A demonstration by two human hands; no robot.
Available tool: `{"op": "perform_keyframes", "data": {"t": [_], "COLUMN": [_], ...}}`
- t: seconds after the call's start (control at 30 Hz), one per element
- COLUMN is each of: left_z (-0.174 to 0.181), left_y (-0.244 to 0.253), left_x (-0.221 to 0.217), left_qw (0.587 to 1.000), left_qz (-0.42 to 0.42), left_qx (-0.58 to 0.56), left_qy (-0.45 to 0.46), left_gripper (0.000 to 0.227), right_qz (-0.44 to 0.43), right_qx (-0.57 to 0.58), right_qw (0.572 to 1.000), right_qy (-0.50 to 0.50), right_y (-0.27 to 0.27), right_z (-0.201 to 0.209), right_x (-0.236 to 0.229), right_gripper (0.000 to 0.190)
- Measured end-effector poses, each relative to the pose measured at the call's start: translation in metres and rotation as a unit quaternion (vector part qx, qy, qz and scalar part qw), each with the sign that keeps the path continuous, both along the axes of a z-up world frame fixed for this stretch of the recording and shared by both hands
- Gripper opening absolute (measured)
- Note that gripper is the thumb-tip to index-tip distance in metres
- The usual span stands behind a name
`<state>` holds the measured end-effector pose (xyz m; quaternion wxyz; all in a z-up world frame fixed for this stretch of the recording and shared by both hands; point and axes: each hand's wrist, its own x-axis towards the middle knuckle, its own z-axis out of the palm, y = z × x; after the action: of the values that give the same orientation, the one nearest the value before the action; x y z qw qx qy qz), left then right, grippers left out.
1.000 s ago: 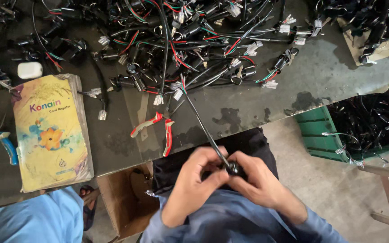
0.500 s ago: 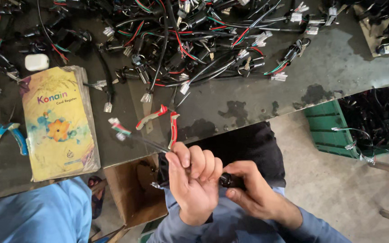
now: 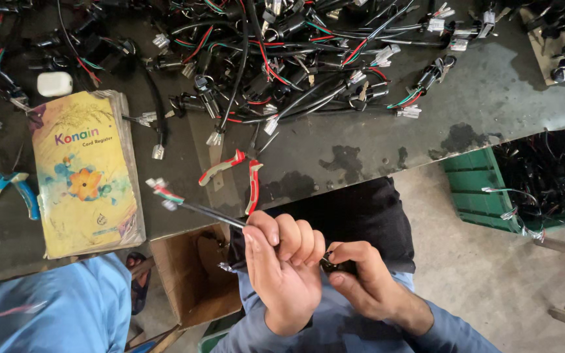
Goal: The person repeatedly strips the outer insulation from black wires using red-handled pliers. They pick wires from a large pile on the table, strip a short section near the connector, and place the stripped wires back on the table. The process is continuous and repetitive.
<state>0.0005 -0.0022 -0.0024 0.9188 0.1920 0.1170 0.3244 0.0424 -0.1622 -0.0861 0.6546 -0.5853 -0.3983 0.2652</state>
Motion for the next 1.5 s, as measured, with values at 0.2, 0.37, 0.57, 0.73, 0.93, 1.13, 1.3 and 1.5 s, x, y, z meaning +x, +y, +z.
{"op": "perform_keyframes", "data": {"t": [0.2,0.37,0.57,0.73,0.93,1.13,1.3,1.5], "left_z": [-0.004,-0.009,-0.013,-0.017,-0.03,-0.026,-0.001,0.005], "left_y": [-0.003,-0.002,0.001,0.003,0.003,0.017,0.038,0.026], "left_x": [-0.002,-0.002,-0.004,-0.006,-0.01,0.004,0.007,0.004], "left_qw": [0.998,0.998,0.998,0.997,0.995,0.984,0.958,0.993], "left_qz": [0.01,-0.008,-0.032,-0.04,-0.063,-0.141,-0.149,-0.098], "left_qx": [0.061,0.061,0.039,0.052,0.065,-0.011,0.223,-0.024], "left_qy": [0.001,-0.003,-0.034,-0.034,-0.04,-0.105,0.097,0.06], "left_gripper": [0.033,0.033,0.036,0.037,0.038,0.037,0.027,0.029], "right_qz": [0.01,-0.015,-0.003,-0.006,-0.014,-0.018,-0.059,-0.003], "right_qx": [0.056,0.053,0.033,0.027,-0.02,-0.016,-0.103,-0.204], "right_qw": [0.992,0.993,0.999,0.998,0.998,0.998,0.993,0.972], "right_qy": [-0.113,-0.109,-0.033,-0.063,-0.052,-0.059,-0.022,-0.117], "right_y": [0.013,0.014,0.005,0.007,0.009,0.013,0.019,0.022], "right_z": [0.005,-0.001,-0.01,-0.009,-0.006,-0.003,0.01,0.023], "right_x": [0.014,0.012,0.001,0.006,0.007,0.007,0.021,0.031], "right_gripper": [0.036,0.036,0.037,0.035,0.034,0.06,0.064,0.048]}}
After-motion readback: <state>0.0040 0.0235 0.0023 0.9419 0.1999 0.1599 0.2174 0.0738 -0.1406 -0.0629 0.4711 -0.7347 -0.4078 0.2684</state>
